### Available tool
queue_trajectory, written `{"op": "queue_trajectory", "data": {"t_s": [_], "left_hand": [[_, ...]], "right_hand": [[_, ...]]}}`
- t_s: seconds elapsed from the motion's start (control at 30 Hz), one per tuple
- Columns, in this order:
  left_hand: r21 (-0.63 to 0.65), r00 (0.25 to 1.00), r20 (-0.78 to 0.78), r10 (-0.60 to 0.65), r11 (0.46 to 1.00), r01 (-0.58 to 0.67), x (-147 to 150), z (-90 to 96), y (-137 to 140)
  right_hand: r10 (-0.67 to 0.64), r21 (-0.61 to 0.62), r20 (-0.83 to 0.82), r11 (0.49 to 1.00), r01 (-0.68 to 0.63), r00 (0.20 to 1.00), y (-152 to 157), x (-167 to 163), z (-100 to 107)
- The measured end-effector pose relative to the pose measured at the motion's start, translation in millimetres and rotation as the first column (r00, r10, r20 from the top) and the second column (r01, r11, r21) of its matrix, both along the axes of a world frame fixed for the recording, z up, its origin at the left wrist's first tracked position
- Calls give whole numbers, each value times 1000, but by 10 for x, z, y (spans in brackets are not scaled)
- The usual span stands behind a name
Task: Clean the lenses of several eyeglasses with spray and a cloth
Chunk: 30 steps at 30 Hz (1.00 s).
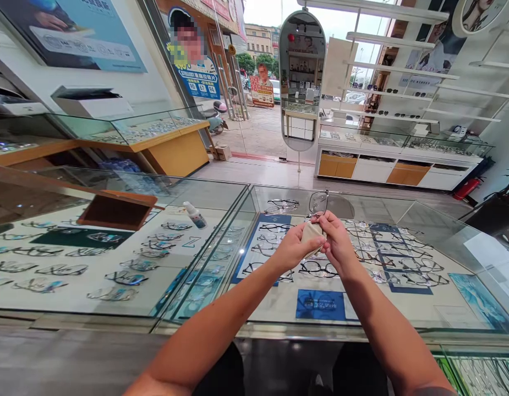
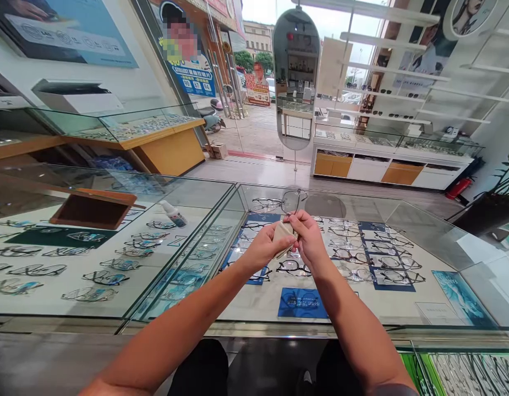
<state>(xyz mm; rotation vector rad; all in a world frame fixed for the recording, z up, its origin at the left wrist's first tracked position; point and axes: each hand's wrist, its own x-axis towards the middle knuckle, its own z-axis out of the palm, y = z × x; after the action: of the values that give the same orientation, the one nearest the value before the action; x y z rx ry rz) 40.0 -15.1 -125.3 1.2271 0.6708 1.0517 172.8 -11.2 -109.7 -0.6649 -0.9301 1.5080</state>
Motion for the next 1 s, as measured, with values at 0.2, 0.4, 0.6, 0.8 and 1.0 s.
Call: {"op": "queue_trajectory", "data": {"t_s": [0.2,0.4,0.6,0.8,1.0], "left_hand": [[33,997,17,73,997,-74,20,-15,10],[40,990,11,142,989,-143,29,-27,18],[12,988,-7,156,988,-156,48,-91,41],[23,1000,22,0,1000,-1,23,-161,94],[14,990,-13,-138,990,138,-89,-98,111]], "right_hand": [[1,59,-14,998,0,1000,-18,-40,-17],[8,88,3,996,-8,1000,-1,-49,-64],[14,14,-17,1000,-13,1000,24,-27,-64],[-6,-33,-37,999,5,999,51,40,-20],[-21,-6,-57,1000,21,998,87,67,-29]]}}
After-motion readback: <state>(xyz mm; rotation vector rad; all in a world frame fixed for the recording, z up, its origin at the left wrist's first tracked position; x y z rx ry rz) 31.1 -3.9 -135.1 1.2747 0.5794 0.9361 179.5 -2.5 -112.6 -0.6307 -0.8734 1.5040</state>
